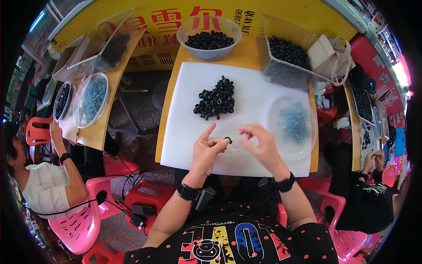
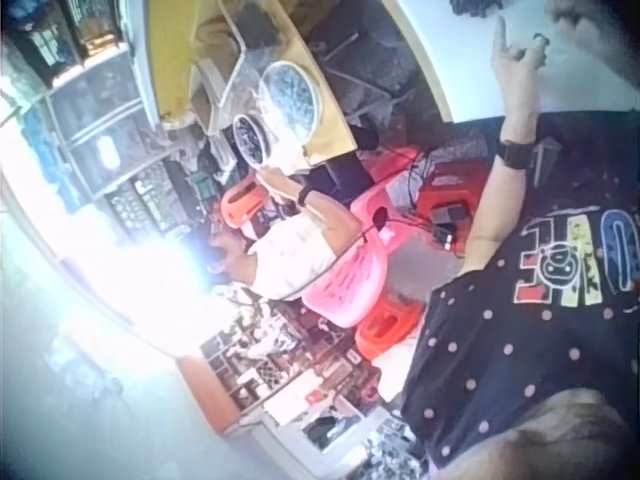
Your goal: Inspecting and sorting small black O-rings or seals at a production workbench.
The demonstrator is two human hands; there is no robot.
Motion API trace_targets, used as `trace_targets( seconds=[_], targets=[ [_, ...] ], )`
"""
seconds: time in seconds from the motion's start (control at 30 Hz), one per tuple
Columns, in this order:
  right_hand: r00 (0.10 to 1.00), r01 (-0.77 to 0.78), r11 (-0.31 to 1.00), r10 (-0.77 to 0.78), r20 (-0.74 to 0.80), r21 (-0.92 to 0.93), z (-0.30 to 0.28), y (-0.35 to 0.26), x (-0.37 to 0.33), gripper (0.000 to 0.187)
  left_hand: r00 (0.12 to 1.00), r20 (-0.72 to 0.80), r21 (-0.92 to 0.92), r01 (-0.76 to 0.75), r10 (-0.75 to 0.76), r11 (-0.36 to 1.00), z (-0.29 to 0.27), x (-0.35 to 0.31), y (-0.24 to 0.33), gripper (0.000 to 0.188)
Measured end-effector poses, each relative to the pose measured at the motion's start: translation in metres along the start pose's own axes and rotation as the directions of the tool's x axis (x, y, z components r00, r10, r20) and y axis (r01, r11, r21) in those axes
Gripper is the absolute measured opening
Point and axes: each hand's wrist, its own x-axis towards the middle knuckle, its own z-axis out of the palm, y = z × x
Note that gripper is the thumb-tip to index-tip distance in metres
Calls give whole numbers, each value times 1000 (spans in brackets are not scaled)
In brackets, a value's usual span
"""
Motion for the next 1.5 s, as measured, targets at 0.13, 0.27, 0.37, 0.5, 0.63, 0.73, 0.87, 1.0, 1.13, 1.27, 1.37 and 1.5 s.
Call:
trace_targets(
  seconds=[0.13,0.27,0.37,0.5,0.63,0.73,0.87,1.0,1.13,1.27,1.37,1.5],
  targets=[
    [997,46,986,-56,-56,-158,22,-11,-22,32,988,73,-221,149,-136,964,12,-10,-4,77],
    [995,40,982,-57,-86,-187,-9,-30,-1,21,986,111,-213,147,-125,966,12,-18,0,60],
    [964,48,941,-131,-231,-335,-71,-50,50,18,992,90,-206,107,-90,973,5,-19,-1,53],
    [835,-38,877,-236,-498,-479,-144,-40,112,31,989,144,-214,59,-28,975,2,-14,-10,47],
    [865,57,835,-315,-391,-547,-97,-18,107,32,990,141,-245,54,-19,968,0,-14,-11,43],
    [995,-100,914,89,-46,-394,-28,16,82,26,985,170,-286,77,-29,955,-3,-12,-12,40],
    [991,-68,906,15,-129,-418,27,51,77,23,986,161,-294,85,-39,952,-5,-12,-13,37],
    [984,-71,938,10,-179,-338,35,59,71,20,991,132,-288,62,-24,956,-4,-13,-15,35],
    [989,-21,972,-13,-146,-233,23,26,44,19,999,38,-284,28,-18,958,1,-10,-16,32],
    [997,-21,997,16,-80,-71,13,-9,6,22,998,17,-325,59,-57,944,19,-12,-12,26],
    [999,33,999,-33,-39,7,16,-6,-17,23,997,44,-244,79,-70,967,17,-13,-19,21],
    [994,-95,995,94,-63,-14,-9,-4,-39,19,991,59,-199,129,-120,971,11,-23,-18,21]
  ],
)
